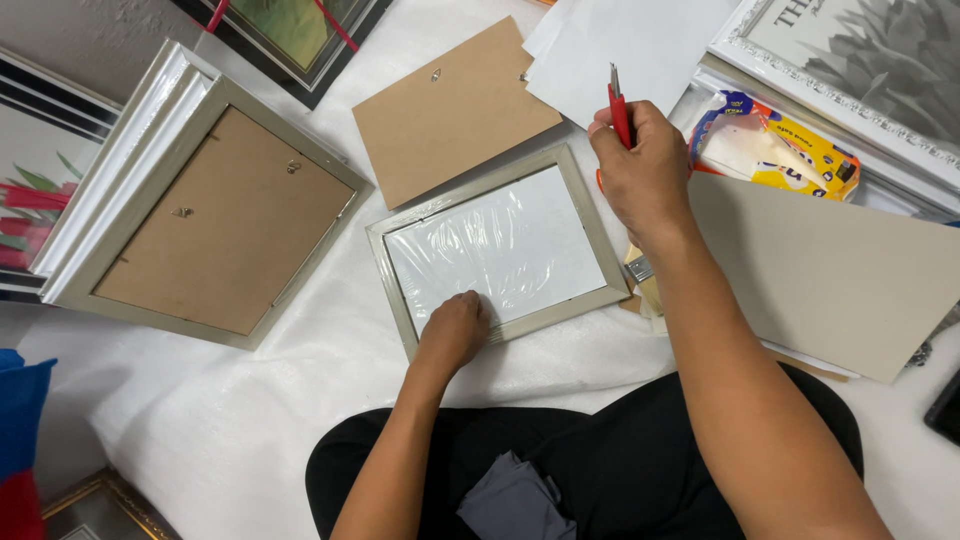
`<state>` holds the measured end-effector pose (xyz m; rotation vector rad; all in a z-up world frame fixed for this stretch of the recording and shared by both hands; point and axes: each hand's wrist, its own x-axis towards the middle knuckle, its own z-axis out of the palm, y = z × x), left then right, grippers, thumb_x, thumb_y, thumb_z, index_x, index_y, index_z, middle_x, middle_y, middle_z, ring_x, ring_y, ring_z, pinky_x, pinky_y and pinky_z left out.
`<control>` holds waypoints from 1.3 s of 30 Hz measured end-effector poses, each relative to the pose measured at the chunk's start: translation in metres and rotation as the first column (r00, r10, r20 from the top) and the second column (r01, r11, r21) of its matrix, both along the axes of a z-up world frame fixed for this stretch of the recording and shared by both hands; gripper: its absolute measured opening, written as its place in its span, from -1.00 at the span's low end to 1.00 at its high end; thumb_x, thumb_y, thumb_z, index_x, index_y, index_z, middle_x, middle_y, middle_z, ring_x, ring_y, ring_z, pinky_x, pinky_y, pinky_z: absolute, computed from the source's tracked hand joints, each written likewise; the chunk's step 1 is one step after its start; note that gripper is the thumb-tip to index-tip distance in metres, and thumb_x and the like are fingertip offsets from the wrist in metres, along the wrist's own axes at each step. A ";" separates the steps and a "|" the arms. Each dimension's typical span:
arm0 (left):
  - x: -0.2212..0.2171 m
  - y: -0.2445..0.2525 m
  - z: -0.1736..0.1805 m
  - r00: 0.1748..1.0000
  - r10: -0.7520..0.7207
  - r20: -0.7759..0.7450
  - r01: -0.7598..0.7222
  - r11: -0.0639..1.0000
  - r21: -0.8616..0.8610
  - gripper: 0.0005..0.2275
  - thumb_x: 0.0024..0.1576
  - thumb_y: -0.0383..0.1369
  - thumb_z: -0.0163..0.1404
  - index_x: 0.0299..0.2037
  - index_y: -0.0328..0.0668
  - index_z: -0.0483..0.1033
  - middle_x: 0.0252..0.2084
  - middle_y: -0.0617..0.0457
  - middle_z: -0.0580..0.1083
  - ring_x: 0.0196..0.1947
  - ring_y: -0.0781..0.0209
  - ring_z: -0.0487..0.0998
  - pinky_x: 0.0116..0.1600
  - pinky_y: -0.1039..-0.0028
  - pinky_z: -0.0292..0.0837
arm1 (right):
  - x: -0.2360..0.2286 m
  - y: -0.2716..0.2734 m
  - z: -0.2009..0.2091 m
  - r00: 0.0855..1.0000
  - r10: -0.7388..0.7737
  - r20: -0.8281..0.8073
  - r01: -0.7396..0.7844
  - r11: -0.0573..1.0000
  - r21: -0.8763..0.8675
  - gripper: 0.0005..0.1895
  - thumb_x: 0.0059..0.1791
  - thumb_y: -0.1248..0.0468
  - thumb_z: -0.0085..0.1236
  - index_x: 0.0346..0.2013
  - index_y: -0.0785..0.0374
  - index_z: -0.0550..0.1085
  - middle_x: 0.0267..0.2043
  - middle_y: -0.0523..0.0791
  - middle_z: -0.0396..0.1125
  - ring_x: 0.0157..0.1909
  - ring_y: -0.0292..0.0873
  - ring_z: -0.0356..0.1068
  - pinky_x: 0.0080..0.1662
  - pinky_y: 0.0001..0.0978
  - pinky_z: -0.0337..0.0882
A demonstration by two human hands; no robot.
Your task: Cleaning, cutting, and assembling a picture frame
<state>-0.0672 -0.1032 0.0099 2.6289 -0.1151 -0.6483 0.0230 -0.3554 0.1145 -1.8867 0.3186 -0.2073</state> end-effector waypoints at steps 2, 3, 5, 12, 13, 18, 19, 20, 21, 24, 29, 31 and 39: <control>0.004 0.002 0.005 1.000 0.015 0.005 -0.016 0.999 0.048 -0.74 0.19 -0.24 -0.02 -0.33 -0.35 0.51 -0.36 -0.13 0.54 -0.40 -0.05 0.55 -0.18 0.24 0.48 | -0.001 -0.001 0.006 1.000 -0.011 -0.018 0.012 0.999 0.041 -0.87 0.06 0.27 0.04 -0.17 0.24 0.47 -0.35 -0.18 0.32 -0.35 -0.31 0.21 -0.33 -0.45 0.37; 0.006 0.003 0.007 0.999 0.032 0.010 -0.032 0.995 0.094 -0.68 0.18 -0.14 0.09 -0.33 -0.32 0.53 -0.36 -0.10 0.56 -0.38 -0.04 0.57 -0.17 0.25 0.47 | -0.002 -0.001 0.009 0.999 -0.021 -0.037 0.024 0.997 0.078 -0.89 0.06 0.28 0.04 -0.17 0.22 0.47 -0.32 -0.19 0.33 -0.34 -0.32 0.23 -0.32 -0.46 0.39; 0.010 0.008 0.002 0.996 0.092 -0.015 -0.089 0.986 0.138 -0.57 0.11 0.00 0.13 -0.40 -0.31 0.52 -0.43 -0.10 0.55 -0.46 -0.03 0.55 -0.22 0.26 0.48 | -0.002 -0.003 0.008 1.000 -0.024 -0.002 0.025 0.996 0.087 -0.88 0.05 0.28 0.03 -0.18 0.23 0.47 -0.34 -0.19 0.33 -0.34 -0.32 0.21 -0.30 -0.47 0.36; 0.008 -0.001 0.021 0.969 0.208 -0.130 -0.203 0.978 0.046 -0.73 0.23 -0.25 -0.05 -0.18 -0.32 0.62 -0.31 -0.09 0.63 -0.36 0.02 0.63 -0.12 0.34 0.52 | -0.002 -0.004 0.006 1.000 -0.012 0.028 0.010 0.997 0.071 -0.87 0.04 0.27 0.03 -0.19 0.23 0.49 -0.42 -0.22 0.30 -0.42 -0.34 0.16 -0.32 -0.47 0.26; 0.016 0.001 0.024 0.970 0.205 -0.131 -0.201 0.978 0.048 -0.73 0.23 -0.25 -0.05 -0.18 -0.32 0.62 -0.31 -0.09 0.63 -0.36 0.02 0.63 -0.12 0.34 0.52 | -0.003 -0.004 0.009 1.000 -0.014 0.027 0.012 0.997 0.073 -0.87 0.04 0.27 0.03 -0.19 0.23 0.49 -0.42 -0.22 0.30 -0.42 -0.34 0.16 -0.32 -0.47 0.26; 0.062 0.016 0.044 0.887 0.414 -0.207 -0.455 0.860 -0.232 -0.76 0.24 -0.28 0.03 -0.31 -0.33 0.62 -0.51 -0.05 0.53 -0.54 0.23 0.51 -0.34 0.50 0.46 | -0.003 -0.007 0.013 0.999 -0.033 0.029 0.029 0.991 0.128 -0.86 0.03 0.24 0.04 -0.23 0.22 0.50 -0.45 -0.24 0.25 -0.41 -0.35 0.14 -0.30 -0.50 0.23; 0.076 0.017 0.051 0.886 0.415 -0.208 -0.456 0.859 -0.230 -0.76 0.24 -0.28 0.03 -0.31 -0.33 0.62 -0.51 -0.05 0.53 -0.54 0.23 0.51 -0.34 0.50 0.46 | -0.004 -0.007 0.013 0.999 -0.033 0.027 0.029 0.991 0.128 -0.86 0.03 0.24 0.04 -0.23 0.22 0.50 -0.45 -0.24 0.25 -0.41 -0.35 0.14 -0.30 -0.50 0.23; 0.091 0.018 0.057 0.858 0.474 -0.197 -0.512 0.762 -0.396 -0.77 0.23 -0.32 0.04 -0.34 -0.37 0.59 -0.50 -0.05 0.50 -0.55 0.23 0.51 -0.40 0.52 0.42 | -0.004 -0.007 0.014 0.999 -0.027 0.035 0.022 0.991 0.135 -0.86 0.03 0.24 0.03 -0.23 0.23 0.50 -0.45 -0.24 0.25 -0.41 -0.35 0.14 -0.30 -0.51 0.23; 0.105 0.020 0.064 0.824 0.531 -0.197 -0.541 0.637 -0.549 -0.77 0.22 -0.35 0.05 -0.37 -0.42 0.56 -0.50 -0.06 0.48 -0.56 0.22 0.51 -0.45 0.53 0.37 | -0.004 -0.006 0.015 0.999 -0.022 0.043 0.016 0.990 0.142 -0.87 0.04 0.25 0.03 -0.24 0.23 0.49 -0.44 -0.24 0.25 -0.41 -0.36 0.14 -0.31 -0.51 0.23; 0.146 0.023 0.068 0.845 0.515 -0.141 -0.493 0.652 -0.576 -0.79 0.22 -0.36 0.04 -0.40 -0.36 0.55 -0.49 -0.05 0.53 -0.55 0.28 0.52 -0.41 0.56 0.42 | -0.006 -0.005 0.017 0.999 -0.009 0.039 0.003 0.990 0.140 -0.85 0.04 0.24 0.02 -0.23 0.23 0.50 -0.43 -0.23 0.28 -0.40 -0.36 0.16 -0.31 -0.51 0.24; 0.193 0.032 0.054 0.761 0.554 -0.336 -0.587 0.371 -0.719 -0.85 0.23 -0.41 0.01 -0.26 -0.42 0.51 -0.36 -0.09 0.54 -0.44 0.20 0.60 -0.31 0.52 0.56 | -0.004 -0.006 0.019 0.999 -0.008 0.037 0.004 0.993 0.117 -0.86 0.04 0.26 0.02 -0.24 0.23 0.51 -0.43 -0.23 0.28 -0.40 -0.36 0.17 -0.31 -0.52 0.24; 0.203 0.037 0.043 0.731 0.571 -0.373 -0.616 0.318 -0.721 -0.85 0.23 -0.42 0.00 -0.23 -0.43 0.49 -0.33 -0.10 0.55 -0.39 0.16 0.63 -0.26 0.50 0.61 | -0.004 -0.005 0.019 0.999 -0.008 0.043 0.002 0.992 0.124 -0.86 0.03 0.25 0.03 -0.26 0.23 0.51 -0.45 -0.24 0.26 -0.42 -0.36 0.14 -0.32 -0.53 0.22; 0.165 0.036 0.054 0.760 0.496 0.419 -0.040 0.680 -0.733 -0.74 0.29 -0.43 -0.02 0.11 -0.47 0.39 0.07 -0.20 0.47 0.11 0.05 0.52 0.23 0.36 0.46 | -0.006 0.000 0.024 0.998 0.063 0.000 -0.063 0.998 -0.015 -0.85 0.06 0.20 0.04 -0.23 0.20 0.51 -0.52 -0.26 0.22 -0.50 -0.35 0.11 -0.41 -0.47 0.17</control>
